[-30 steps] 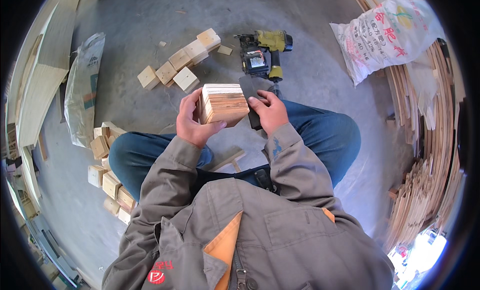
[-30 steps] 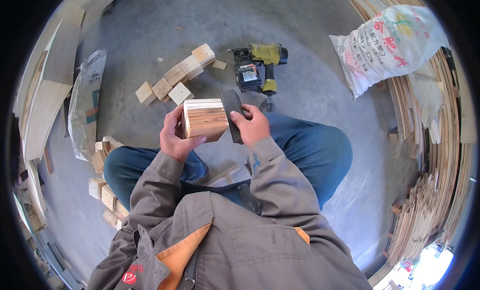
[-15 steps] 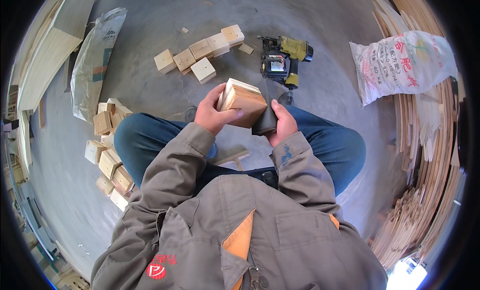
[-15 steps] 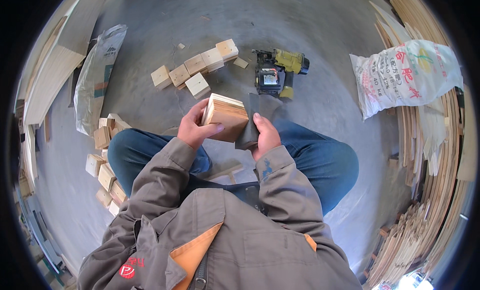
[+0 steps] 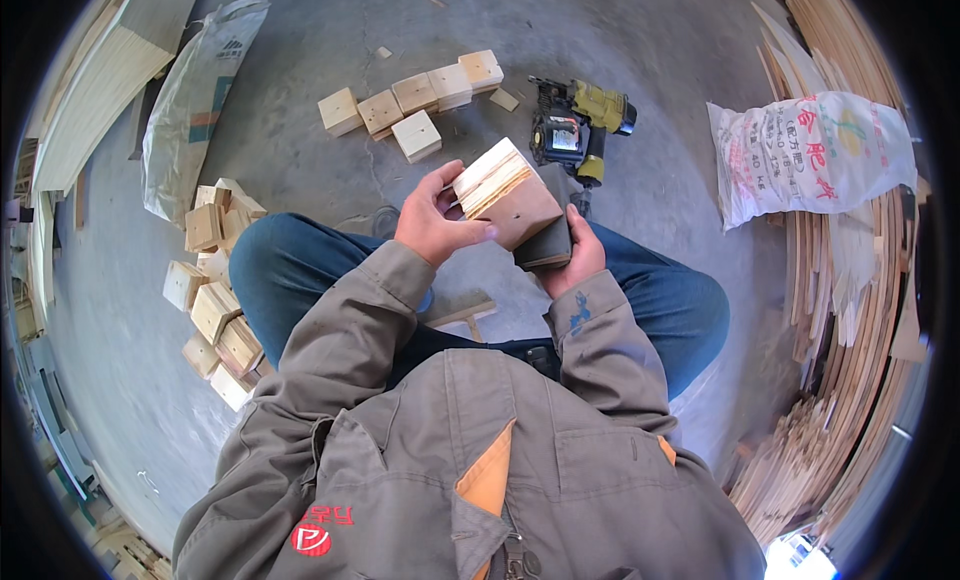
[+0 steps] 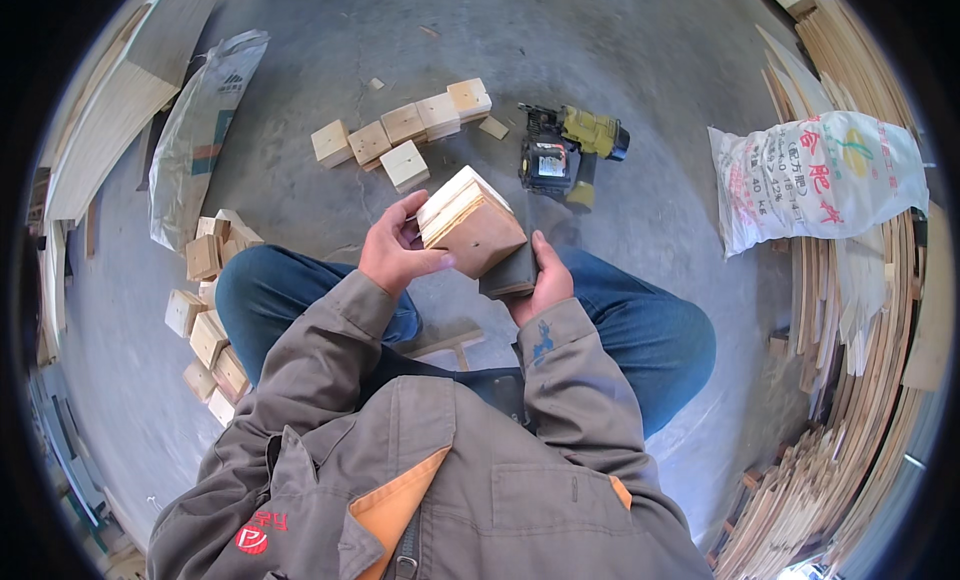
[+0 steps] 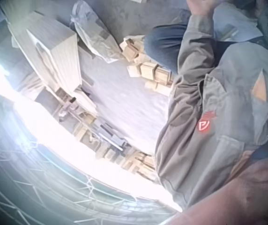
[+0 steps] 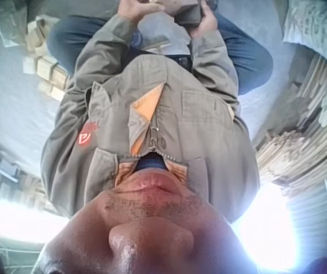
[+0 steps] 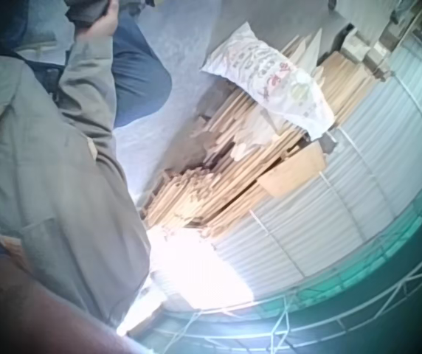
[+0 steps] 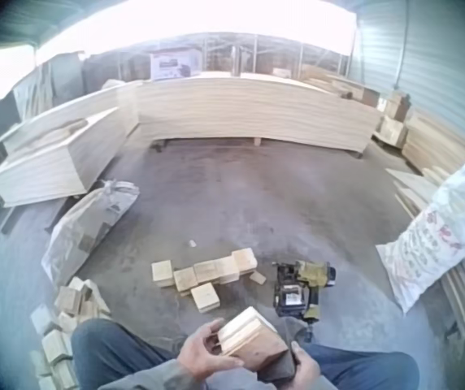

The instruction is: The person sits on the floor and sands small wooden blocks using a sanding block. They pick up blocks from a pile, sand the edges and faces, and place them back down, repeating the process.

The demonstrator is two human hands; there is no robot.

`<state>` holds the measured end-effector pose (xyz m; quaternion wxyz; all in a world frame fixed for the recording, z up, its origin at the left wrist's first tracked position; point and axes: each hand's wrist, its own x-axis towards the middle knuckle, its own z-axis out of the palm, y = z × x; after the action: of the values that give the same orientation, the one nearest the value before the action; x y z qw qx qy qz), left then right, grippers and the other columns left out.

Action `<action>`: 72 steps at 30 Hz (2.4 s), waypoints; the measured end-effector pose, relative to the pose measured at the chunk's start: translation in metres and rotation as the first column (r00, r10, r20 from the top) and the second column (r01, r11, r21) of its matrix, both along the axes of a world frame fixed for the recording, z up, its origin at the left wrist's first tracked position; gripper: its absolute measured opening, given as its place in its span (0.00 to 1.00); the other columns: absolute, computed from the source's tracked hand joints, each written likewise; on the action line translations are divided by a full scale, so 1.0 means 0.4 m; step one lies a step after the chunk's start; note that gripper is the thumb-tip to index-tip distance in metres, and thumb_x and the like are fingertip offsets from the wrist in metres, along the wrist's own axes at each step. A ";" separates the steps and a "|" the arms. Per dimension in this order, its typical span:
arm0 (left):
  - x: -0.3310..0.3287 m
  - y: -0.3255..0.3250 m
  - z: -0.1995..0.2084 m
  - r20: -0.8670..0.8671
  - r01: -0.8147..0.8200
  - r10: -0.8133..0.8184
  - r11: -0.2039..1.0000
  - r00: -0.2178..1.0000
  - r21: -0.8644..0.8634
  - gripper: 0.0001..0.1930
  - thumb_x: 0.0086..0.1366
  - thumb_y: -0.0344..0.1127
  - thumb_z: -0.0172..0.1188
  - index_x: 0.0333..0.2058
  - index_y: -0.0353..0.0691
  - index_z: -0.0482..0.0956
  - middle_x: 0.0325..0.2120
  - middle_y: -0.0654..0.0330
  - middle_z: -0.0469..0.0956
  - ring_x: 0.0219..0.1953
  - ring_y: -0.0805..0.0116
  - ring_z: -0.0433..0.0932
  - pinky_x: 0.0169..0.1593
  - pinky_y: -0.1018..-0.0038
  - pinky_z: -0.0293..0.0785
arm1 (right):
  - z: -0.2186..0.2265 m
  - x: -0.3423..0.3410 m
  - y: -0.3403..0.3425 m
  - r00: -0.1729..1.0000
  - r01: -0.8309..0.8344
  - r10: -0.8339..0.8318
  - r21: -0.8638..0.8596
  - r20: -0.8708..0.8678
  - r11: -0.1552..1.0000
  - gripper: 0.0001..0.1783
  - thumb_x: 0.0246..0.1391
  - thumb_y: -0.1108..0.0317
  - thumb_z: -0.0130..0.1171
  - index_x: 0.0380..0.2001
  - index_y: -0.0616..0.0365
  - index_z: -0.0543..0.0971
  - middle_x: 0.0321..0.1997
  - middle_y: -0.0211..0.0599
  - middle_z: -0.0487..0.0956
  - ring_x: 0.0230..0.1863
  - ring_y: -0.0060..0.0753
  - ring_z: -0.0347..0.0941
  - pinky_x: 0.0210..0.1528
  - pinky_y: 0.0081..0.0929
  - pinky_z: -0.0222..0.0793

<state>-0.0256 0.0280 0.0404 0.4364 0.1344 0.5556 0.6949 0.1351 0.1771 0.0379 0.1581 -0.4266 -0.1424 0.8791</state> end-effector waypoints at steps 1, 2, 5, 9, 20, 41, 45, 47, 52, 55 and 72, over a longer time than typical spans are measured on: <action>-0.002 0.002 0.002 0.032 0.015 -0.015 1.000 0.999 0.000 0.55 0.41 0.25 0.79 0.68 0.26 0.57 0.63 0.47 0.67 0.65 0.58 0.69 0.67 0.63 0.68 | 0.001 0.000 -0.001 1.000 0.006 -0.006 0.000 -0.011 1.000 0.26 0.72 0.51 0.45 0.62 0.57 0.71 0.60 0.44 0.77 0.59 0.47 0.74 0.61 0.50 0.70; -0.002 0.004 0.005 0.063 0.030 -0.030 1.000 0.998 -0.002 0.54 0.41 0.26 0.79 0.67 0.25 0.59 0.63 0.47 0.68 0.65 0.58 0.69 0.66 0.64 0.68 | 0.001 0.000 -0.001 1.000 0.011 -0.011 -0.003 -0.023 1.000 0.26 0.72 0.51 0.44 0.62 0.57 0.71 0.60 0.44 0.77 0.59 0.47 0.74 0.61 0.50 0.70; 0.003 0.011 0.013 0.096 0.006 -0.008 1.000 0.995 0.016 0.52 0.42 0.27 0.78 0.66 0.26 0.59 0.60 0.47 0.70 0.65 0.58 0.69 0.66 0.63 0.68 | -0.007 0.004 0.004 0.999 -0.018 0.017 -0.015 -0.033 1.000 0.26 0.72 0.51 0.44 0.63 0.57 0.71 0.61 0.44 0.77 0.60 0.48 0.74 0.62 0.50 0.69; 0.018 0.020 0.020 0.154 -0.049 0.051 0.999 0.987 -0.013 0.53 0.43 0.27 0.76 0.68 0.30 0.56 0.60 0.47 0.71 0.64 0.57 0.70 0.67 0.62 0.66 | 0.003 -0.003 -0.013 1.000 -0.008 0.006 -0.074 -0.028 0.997 0.26 0.73 0.50 0.44 0.63 0.57 0.71 0.62 0.44 0.76 0.61 0.48 0.73 0.63 0.50 0.68; 0.066 0.058 -0.009 0.142 -0.131 0.115 0.986 0.983 0.103 0.53 0.40 0.23 0.77 0.67 0.36 0.58 0.59 0.54 0.72 0.62 0.58 0.72 0.63 0.61 0.72 | 0.007 -0.015 -0.024 0.999 0.027 -0.031 -0.097 -0.044 0.995 0.26 0.72 0.51 0.45 0.62 0.58 0.71 0.61 0.44 0.76 0.59 0.48 0.74 0.62 0.51 0.70; 0.037 0.011 -0.070 -0.754 -0.222 -0.160 0.899 0.637 -0.377 0.45 0.34 0.34 0.80 0.56 0.32 0.72 0.50 0.45 0.75 0.53 0.49 0.75 0.59 0.62 0.73 | -0.054 0.015 0.019 0.838 -0.543 0.096 0.809 0.536 0.226 0.28 0.54 0.61 0.72 0.54 0.65 0.79 0.53 0.49 0.81 0.53 0.40 0.78 0.58 0.33 0.72; 0.039 0.010 -0.062 -0.708 -0.139 -0.246 0.888 0.662 -0.438 0.44 0.37 0.33 0.78 0.57 0.35 0.72 0.51 0.44 0.74 0.55 0.43 0.71 0.60 0.58 0.71 | 0.046 -0.003 -0.015 0.854 -0.509 0.155 0.859 0.497 0.055 0.30 0.51 0.58 0.72 0.54 0.64 0.80 0.53 0.53 0.80 0.55 0.48 0.76 0.60 0.37 0.71; 0.045 0.010 -0.066 -0.692 -0.139 -0.229 0.891 0.684 -0.432 0.43 0.37 0.33 0.78 0.56 0.34 0.72 0.50 0.44 0.74 0.55 0.43 0.71 0.60 0.59 0.71 | 0.052 -0.002 -0.017 0.871 -0.467 0.158 0.884 0.466 -0.029 0.29 0.51 0.58 0.72 0.54 0.63 0.80 0.55 0.53 0.79 0.56 0.49 0.76 0.60 0.38 0.71; 0.048 0.013 -0.055 -0.742 -0.123 -0.232 0.913 0.630 -0.390 0.44 0.36 0.32 0.80 0.56 0.34 0.72 0.50 0.47 0.75 0.53 0.47 0.74 0.60 0.61 0.72 | -0.056 0.019 0.030 0.774 -0.631 0.031 0.768 0.632 0.111 0.30 0.52 0.55 0.71 0.54 0.62 0.80 0.54 0.54 0.79 0.55 0.52 0.76 0.59 0.40 0.71; 0.053 0.020 -0.060 -0.735 -0.115 -0.230 0.915 0.638 -0.387 0.43 0.36 0.32 0.79 0.56 0.35 0.73 0.50 0.47 0.74 0.54 0.49 0.74 0.60 0.61 0.71 | -0.063 0.030 0.038 0.746 -0.660 0.013 0.738 0.665 0.143 0.31 0.51 0.55 0.71 0.54 0.62 0.80 0.52 0.54 0.80 0.55 0.51 0.77 0.59 0.40 0.72; 0.026 0.033 0.000 -0.352 0.022 -0.117 0.965 0.929 -0.262 0.46 0.42 0.33 0.77 0.62 0.29 0.68 0.54 0.52 0.77 0.57 0.63 0.74 0.62 0.68 0.69 | -0.097 0.052 0.075 0.618 -0.733 -0.094 0.615 0.781 0.292 0.33 0.52 0.53 0.71 0.57 0.61 0.78 0.57 0.57 0.79 0.59 0.54 0.76 0.62 0.41 0.70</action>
<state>-0.0153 0.0411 0.0403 0.3639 0.2237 0.7058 0.5652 0.1560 0.2071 -0.0010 0.0965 -0.5140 -0.7406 0.4219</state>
